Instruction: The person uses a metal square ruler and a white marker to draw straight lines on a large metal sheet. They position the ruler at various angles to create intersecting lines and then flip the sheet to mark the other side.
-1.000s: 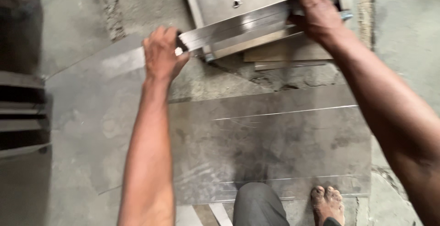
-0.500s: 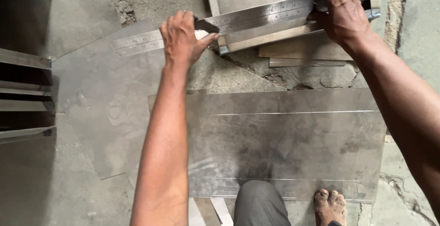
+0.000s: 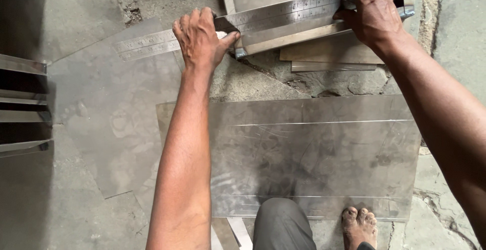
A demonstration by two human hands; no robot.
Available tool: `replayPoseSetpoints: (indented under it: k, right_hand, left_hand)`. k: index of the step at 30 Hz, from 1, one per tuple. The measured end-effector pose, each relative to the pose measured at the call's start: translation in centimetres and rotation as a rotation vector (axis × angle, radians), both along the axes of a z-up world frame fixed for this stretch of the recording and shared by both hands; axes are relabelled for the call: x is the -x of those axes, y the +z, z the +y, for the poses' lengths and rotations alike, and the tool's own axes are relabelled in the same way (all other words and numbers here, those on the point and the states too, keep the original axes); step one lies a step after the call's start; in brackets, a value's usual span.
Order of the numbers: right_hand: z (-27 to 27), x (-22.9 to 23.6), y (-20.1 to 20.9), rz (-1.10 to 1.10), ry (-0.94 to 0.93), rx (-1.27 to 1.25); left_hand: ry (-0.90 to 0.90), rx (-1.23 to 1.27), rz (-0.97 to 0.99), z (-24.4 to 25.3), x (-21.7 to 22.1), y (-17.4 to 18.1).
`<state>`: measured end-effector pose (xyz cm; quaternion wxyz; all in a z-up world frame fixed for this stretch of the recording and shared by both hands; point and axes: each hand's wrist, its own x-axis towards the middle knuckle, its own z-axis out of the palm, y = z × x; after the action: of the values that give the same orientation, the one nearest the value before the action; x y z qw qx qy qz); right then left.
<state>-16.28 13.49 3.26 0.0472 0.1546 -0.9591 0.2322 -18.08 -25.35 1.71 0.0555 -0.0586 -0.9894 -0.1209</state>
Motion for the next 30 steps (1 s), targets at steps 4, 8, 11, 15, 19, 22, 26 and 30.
replayPoseSetpoints:
  k: [4,8,11,15,19,22,26,30]
  right_hand:
    - [0.1,0.0,-0.2,0.009,0.005,-0.010]
    - [0.2,0.1,-0.4,-0.001,0.005,-0.006]
    - [0.4,0.3,-0.9,0.023,0.004,-0.034]
    - [-0.4,0.2,-1.5,0.152,-0.049,-0.136]
    - [-2.5,-1.0,-0.9,0.075,0.095,-0.197]
    - [-5.0,-2.4,-0.4,-0.139,0.142,-0.309]
    - [-4.9,-4.3,-0.2,-0.288,0.150,-0.306]
    - [-3.8,-9.1,-0.6,-0.174,0.259,-0.237]
  left_hand:
    - [-0.007,0.002,0.036,-0.1,-0.5,-0.1]
    - [-0.013,0.020,0.035,-0.2,0.0,-0.4]
    - [-0.016,0.012,0.022,-0.3,0.0,-0.6]
    - [0.043,-0.069,-0.010,-0.2,-0.8,-0.3]
    - [0.074,-0.142,-0.076,-0.3,-1.7,0.1]
    - [0.131,-0.167,-0.071,-1.3,-1.6,0.5]
    - [0.166,-0.220,-0.067,-2.9,-1.4,2.1]
    - [0.154,-0.227,-0.013,-3.1,-1.6,2.6]
